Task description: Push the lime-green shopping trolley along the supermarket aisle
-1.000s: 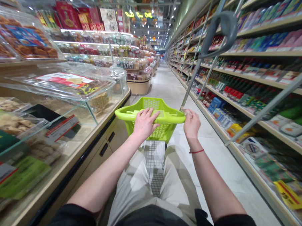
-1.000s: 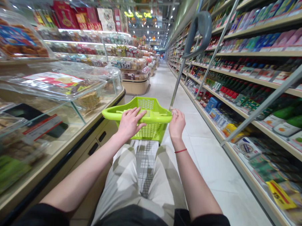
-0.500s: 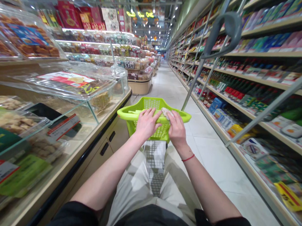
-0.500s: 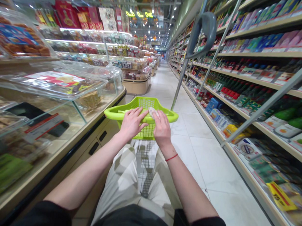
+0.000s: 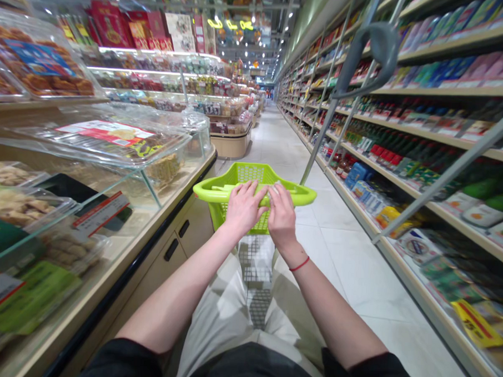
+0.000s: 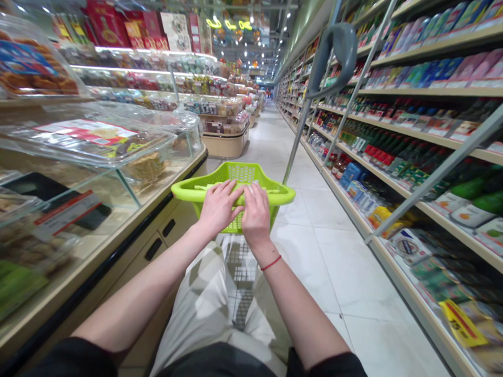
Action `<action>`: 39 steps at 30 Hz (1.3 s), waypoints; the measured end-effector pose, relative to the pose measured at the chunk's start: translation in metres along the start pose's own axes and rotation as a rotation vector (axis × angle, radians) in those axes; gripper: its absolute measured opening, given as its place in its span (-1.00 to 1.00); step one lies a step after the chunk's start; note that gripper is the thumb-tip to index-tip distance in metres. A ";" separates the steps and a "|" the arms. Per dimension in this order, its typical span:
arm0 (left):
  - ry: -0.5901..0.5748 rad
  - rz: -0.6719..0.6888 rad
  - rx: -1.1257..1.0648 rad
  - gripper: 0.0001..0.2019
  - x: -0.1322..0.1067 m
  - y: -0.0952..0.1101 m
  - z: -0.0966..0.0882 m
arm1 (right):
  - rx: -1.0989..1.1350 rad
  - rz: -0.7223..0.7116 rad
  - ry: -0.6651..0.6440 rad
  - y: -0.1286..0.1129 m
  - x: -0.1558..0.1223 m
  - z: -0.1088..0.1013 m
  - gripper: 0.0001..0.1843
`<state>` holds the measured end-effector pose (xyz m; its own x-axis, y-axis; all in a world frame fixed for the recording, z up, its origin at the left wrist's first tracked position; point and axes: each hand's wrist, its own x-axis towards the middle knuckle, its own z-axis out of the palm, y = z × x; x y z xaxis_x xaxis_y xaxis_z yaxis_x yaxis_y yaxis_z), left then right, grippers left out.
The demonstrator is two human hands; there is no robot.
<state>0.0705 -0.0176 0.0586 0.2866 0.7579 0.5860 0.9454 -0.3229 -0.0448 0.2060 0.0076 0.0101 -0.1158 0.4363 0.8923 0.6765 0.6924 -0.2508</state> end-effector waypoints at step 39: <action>-0.007 -0.002 0.009 -0.44 0.002 0.005 -0.003 | -0.029 0.027 0.153 0.040 -0.016 -0.024 -0.56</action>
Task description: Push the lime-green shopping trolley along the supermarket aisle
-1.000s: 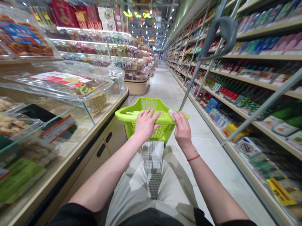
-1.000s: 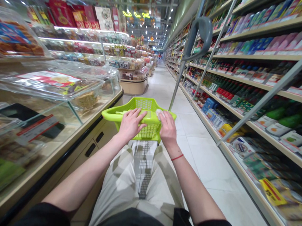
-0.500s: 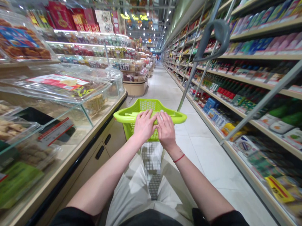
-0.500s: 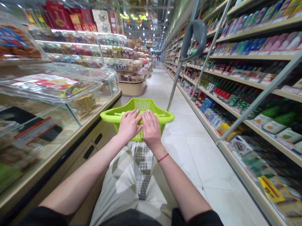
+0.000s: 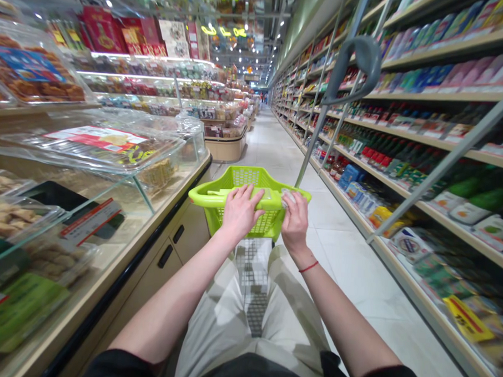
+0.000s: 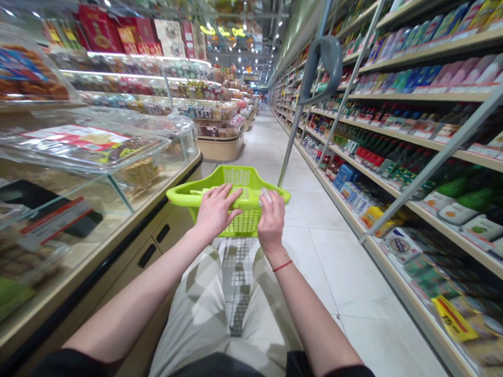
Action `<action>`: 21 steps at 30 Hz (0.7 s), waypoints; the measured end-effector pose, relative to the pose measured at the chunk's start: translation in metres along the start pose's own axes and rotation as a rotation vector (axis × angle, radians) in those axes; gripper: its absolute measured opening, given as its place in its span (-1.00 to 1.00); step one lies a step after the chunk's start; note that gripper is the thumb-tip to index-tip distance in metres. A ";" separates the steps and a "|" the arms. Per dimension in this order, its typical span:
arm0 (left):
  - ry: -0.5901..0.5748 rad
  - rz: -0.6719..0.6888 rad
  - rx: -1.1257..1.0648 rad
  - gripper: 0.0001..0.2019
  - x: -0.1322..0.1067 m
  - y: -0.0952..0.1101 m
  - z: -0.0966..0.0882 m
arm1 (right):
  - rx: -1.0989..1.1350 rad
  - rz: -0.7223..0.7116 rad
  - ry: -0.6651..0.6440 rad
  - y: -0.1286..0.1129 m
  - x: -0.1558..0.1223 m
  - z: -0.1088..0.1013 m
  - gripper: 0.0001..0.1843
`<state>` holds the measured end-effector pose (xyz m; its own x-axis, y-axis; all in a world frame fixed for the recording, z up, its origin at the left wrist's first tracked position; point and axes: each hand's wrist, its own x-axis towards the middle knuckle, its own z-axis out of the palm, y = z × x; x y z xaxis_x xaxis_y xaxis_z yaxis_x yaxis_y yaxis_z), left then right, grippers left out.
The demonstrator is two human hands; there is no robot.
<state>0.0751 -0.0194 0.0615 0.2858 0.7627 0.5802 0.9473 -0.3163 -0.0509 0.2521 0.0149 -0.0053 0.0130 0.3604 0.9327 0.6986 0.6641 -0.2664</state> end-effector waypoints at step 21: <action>-0.007 0.000 -0.002 -0.44 -0.001 0.002 -0.001 | 0.027 -0.021 -0.148 -0.019 0.017 0.006 -0.57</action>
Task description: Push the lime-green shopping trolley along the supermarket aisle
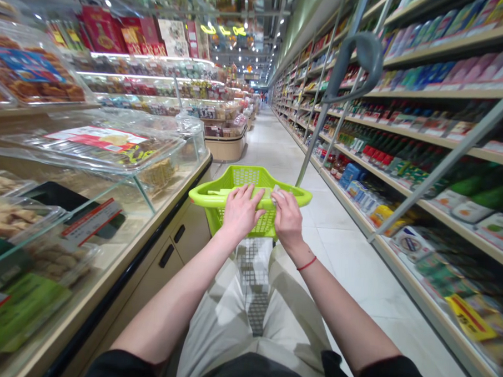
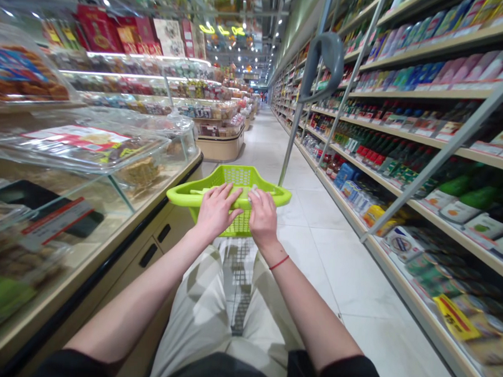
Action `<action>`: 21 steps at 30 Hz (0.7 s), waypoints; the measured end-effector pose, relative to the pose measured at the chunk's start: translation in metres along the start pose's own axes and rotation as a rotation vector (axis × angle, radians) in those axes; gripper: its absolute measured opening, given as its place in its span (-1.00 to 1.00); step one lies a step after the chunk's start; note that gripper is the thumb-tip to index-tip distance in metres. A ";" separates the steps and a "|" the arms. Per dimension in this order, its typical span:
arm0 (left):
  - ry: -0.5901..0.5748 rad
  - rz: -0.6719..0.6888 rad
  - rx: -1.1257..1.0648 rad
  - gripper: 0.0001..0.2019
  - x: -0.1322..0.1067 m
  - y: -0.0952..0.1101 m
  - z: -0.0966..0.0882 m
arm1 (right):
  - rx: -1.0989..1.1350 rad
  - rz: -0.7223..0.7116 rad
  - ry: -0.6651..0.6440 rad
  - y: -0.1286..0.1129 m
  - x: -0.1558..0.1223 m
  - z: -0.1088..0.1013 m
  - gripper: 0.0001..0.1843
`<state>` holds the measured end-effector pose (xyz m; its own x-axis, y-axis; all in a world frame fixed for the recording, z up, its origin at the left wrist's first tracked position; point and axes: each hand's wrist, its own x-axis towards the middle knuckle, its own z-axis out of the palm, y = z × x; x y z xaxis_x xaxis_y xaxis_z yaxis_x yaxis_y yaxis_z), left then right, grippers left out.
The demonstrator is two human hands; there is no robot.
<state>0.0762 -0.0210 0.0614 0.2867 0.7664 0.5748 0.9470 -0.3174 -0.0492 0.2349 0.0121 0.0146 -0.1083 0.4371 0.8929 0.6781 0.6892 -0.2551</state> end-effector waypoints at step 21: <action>0.141 0.087 -0.124 -0.58 -0.020 -0.026 0.020 | -0.052 0.109 -0.341 0.002 0.050 -0.006 -0.67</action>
<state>0.0485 -0.0168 0.0345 0.3358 0.6500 0.6817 0.8920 -0.4520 -0.0084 0.2355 0.0319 0.0606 -0.2637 0.6803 0.6839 0.7342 0.6014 -0.3151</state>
